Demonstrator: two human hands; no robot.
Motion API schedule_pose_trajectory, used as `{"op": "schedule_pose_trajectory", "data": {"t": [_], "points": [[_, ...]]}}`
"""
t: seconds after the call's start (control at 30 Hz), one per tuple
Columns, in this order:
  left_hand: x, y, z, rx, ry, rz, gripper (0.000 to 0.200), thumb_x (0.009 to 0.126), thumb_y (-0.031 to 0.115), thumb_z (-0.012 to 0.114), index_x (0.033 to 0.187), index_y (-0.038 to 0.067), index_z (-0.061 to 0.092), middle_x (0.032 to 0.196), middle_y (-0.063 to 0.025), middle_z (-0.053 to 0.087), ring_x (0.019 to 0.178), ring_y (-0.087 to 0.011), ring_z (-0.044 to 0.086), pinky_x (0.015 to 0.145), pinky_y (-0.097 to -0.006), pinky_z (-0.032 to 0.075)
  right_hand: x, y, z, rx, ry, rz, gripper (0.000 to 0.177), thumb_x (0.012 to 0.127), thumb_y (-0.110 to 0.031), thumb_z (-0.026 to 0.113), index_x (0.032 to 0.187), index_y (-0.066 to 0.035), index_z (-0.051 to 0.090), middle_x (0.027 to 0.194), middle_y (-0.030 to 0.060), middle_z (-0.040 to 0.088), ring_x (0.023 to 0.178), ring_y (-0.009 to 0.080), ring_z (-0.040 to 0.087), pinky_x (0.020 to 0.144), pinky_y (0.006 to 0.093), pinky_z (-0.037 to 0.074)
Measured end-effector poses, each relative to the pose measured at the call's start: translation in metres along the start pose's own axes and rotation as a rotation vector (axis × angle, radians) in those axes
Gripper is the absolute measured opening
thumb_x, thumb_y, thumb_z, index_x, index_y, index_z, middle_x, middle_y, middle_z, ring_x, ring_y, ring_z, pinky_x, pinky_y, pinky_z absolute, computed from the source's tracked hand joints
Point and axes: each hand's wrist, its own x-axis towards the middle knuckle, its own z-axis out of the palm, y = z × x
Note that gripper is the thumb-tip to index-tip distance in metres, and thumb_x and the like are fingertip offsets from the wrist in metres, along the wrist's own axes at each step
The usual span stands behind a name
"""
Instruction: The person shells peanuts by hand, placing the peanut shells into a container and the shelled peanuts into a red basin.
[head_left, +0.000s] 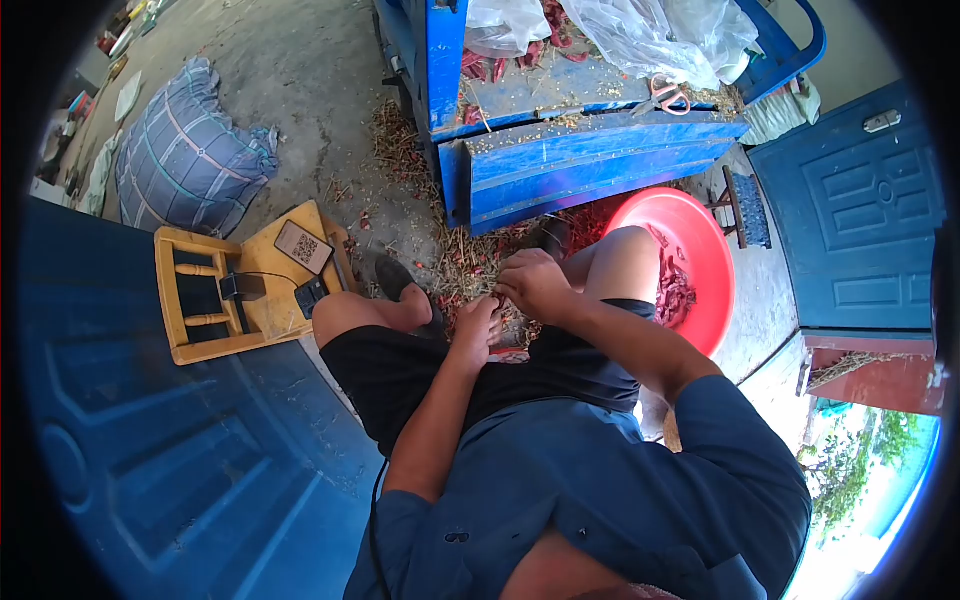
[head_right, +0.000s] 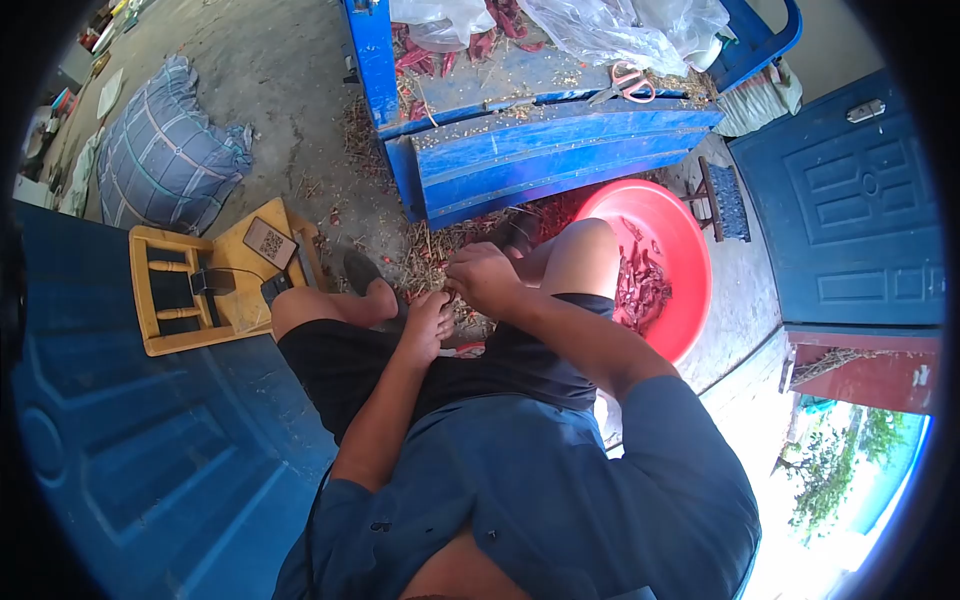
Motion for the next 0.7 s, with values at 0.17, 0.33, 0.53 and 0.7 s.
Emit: {"op": "schedule_pose_trajectory", "data": {"t": [0.17, 0.33, 0.53, 0.7], "points": [[0.003, -0.008, -0.003, 0.093, -0.041, -0.005, 0.014, 0.092, 0.018, 0.056, 0.08, 0.013, 0.052, 0.057, 0.0064, 0.037, 0.042, -0.0045, 0.031, 0.038, -0.0224, 0.022, 0.011, 0.014, -0.021, -0.185, -0.301, -0.426, 0.007, 0.077, -0.018, 0.066, 0.077, -0.012, 0.069, 0.096, 0.002, 0.065, 0.102, 0.022, 0.06, 0.088, 0.0385, 0.045], [-0.011, 0.006, 0.006, 0.165, 0.05, -0.015, 0.016, 0.089, 0.015, 0.054, 0.075, 0.015, 0.048, 0.056, 0.0081, 0.036, 0.04, -0.0047, 0.029, 0.037, -0.0231, 0.022, 0.01, 0.058, -0.055, -0.389, -0.693, -0.503, 0.008, 0.08, -0.018, 0.065, 0.08, -0.009, 0.066, 0.085, 0.0061, 0.063, 0.09, 0.0269, 0.065, 0.078, 0.0439, 0.049], [-0.008, 0.009, -0.017, 0.102, 0.042, 0.001, 0.012, 0.091, 0.016, 0.052, 0.08, 0.014, 0.05, 0.054, 0.0068, 0.036, 0.04, -0.0057, 0.031, 0.037, -0.0235, 0.023, 0.006, 0.046, -0.055, -0.121, -0.671, -0.056, 0.033, 0.082, -0.015, 0.068, 0.114, -0.008, 0.065, 0.086, 0.0147, 0.065, 0.086, 0.034, 0.067, 0.075, 0.0469, 0.052], [-0.005, 0.021, -0.021, 0.033, -0.019, 0.124, 0.012, 0.09, 0.014, 0.052, 0.078, 0.013, 0.051, 0.056, 0.0063, 0.037, 0.041, -0.0046, 0.031, 0.037, -0.0224, 0.022, -0.015, 0.042, -0.004, -0.044, -0.124, 0.05, 0.053, 0.084, -0.016, 0.07, 0.135, -0.012, 0.059, 0.102, 0.0161, 0.067, 0.092, 0.0323, 0.069, 0.081, 0.0436, 0.054]]}}
